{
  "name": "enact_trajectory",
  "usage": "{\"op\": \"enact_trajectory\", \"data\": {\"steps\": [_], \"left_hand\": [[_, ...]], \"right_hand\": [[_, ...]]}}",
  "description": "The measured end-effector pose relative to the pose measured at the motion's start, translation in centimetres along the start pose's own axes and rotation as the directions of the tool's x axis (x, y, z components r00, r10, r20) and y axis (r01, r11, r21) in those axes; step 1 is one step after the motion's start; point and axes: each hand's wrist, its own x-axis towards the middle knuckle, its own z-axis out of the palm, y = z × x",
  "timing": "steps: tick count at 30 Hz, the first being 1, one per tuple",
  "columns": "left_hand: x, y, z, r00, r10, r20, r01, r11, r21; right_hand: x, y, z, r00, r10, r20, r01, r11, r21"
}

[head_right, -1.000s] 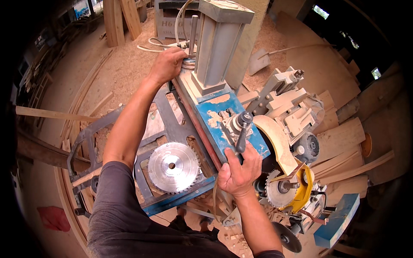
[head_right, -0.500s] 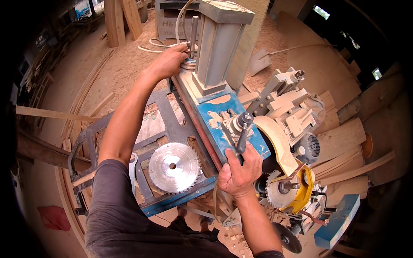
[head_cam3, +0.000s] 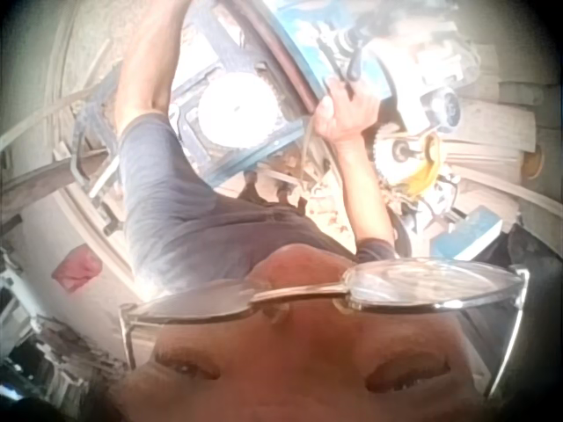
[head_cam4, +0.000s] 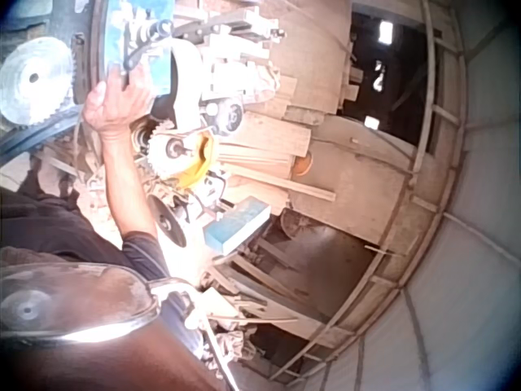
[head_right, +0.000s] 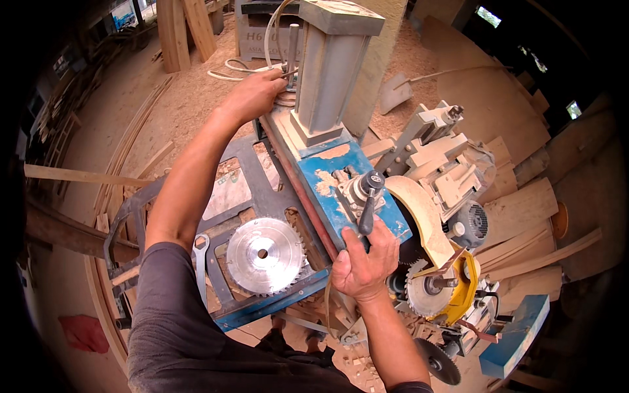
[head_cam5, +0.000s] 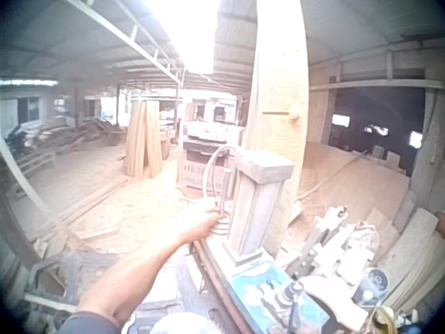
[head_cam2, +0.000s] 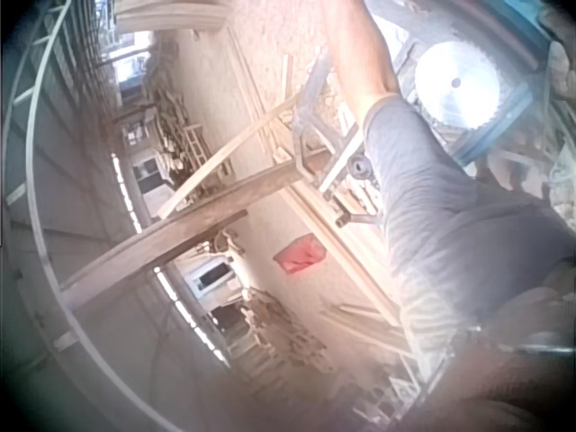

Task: The person removes a circular saw blade from a woodworking machine, places it on a metal frame, and then reinstalls it using a wrench. The person also handles a small piece of wood and a power cord during the process.

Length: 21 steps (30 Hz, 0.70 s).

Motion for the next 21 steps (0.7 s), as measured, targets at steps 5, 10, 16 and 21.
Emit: {"op": "enact_trajectory", "data": {"steps": [5,10,16,21], "left_hand": [[0.1,0.0,-0.1,0.988,-0.029,-0.149,0.022,0.999,-0.048],[0.4,-0.5,-0.1,0.961,-0.126,-0.248,0.097,0.987,-0.126],[2.2,0.4,-1.9,0.867,-0.052,-0.495,0.063,0.998,0.006],[4.9,0.3,-3.1,0.724,0.056,-0.687,0.077,0.984,0.161]], "right_hand": [[0.0,-0.1,0.0,1.0,-0.001,0.001,0.001,1.0,0.008],[0.1,-0.2,0.0,1.0,-0.004,-0.001,0.004,1.0,0.017],[0.0,-0.1,0.0,1.0,-0.007,-0.01,0.007,1.0,-0.004],[0.1,-0.3,0.1,1.0,-0.012,-0.017,0.012,1.0,0.004]]}}
